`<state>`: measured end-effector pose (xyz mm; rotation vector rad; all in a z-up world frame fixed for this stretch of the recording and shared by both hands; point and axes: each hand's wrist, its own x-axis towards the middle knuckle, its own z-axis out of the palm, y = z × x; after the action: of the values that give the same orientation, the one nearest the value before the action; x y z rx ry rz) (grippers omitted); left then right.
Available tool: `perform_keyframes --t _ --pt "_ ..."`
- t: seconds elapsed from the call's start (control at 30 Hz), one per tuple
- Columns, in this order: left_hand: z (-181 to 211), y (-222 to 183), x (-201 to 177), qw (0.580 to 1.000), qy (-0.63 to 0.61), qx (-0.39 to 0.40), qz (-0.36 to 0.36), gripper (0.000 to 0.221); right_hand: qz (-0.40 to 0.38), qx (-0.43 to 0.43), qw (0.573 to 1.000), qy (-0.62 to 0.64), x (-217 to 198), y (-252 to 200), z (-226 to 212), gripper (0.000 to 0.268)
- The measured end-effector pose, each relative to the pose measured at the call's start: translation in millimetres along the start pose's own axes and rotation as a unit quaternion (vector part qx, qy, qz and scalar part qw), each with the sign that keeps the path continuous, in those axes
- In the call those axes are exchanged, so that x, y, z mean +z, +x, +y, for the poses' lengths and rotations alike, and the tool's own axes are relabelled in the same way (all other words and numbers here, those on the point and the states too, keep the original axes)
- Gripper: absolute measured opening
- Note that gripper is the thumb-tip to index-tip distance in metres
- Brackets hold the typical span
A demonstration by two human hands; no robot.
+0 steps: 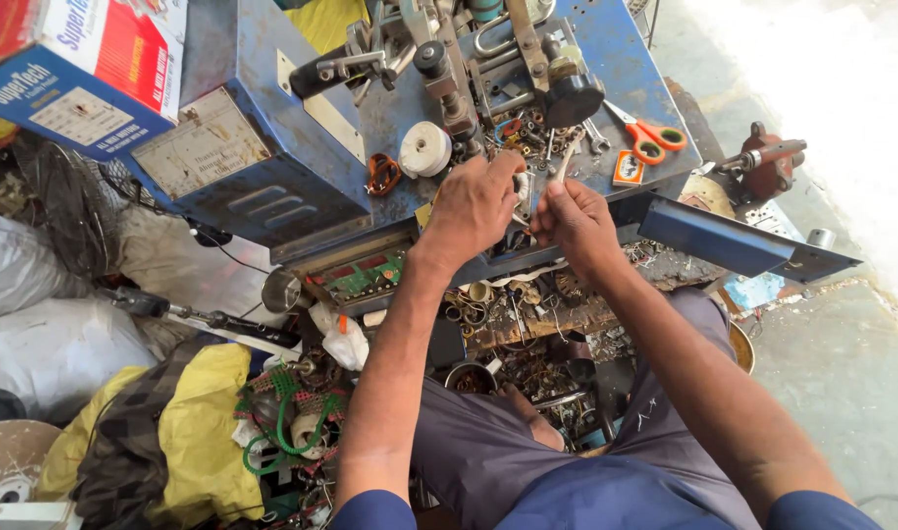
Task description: The person sits on the floor at a cluttered repair workbench and winds white fabric tape around a circular metal component, repeatedly rotating the part and pressing the tape down to secure it as they wrap. They occasionally pull out more tape from the roll and continue winding around the ring-shaped part.
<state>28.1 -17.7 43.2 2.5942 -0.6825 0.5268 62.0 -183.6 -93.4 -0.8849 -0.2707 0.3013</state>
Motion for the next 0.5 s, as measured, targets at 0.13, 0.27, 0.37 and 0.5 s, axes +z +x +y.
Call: perform_keyframes --t 0.13,0.27,0.37,0.5 --pt "-1 0 -2 0.998 -0.054 -0.027 -0.009 0.026 0.005 -0.005 1.000 -0.003 5 -3 -6 0.030" --pt "2 -2 -2 0.985 -0.154 -0.069 0.044 0.026 0.016 -0.006 1.000 -0.011 6 -3 -6 0.032" --pt "4 -8 2 0.994 -0.093 -0.037 0.046 0.032 0.014 -0.014 1.000 -0.007 7 -3 -4 0.032" --pt "-4 -14 12 0.991 -0.117 -0.050 0.036 0.029 0.006 -0.021 1.000 -0.016 6 -4 -4 0.033"
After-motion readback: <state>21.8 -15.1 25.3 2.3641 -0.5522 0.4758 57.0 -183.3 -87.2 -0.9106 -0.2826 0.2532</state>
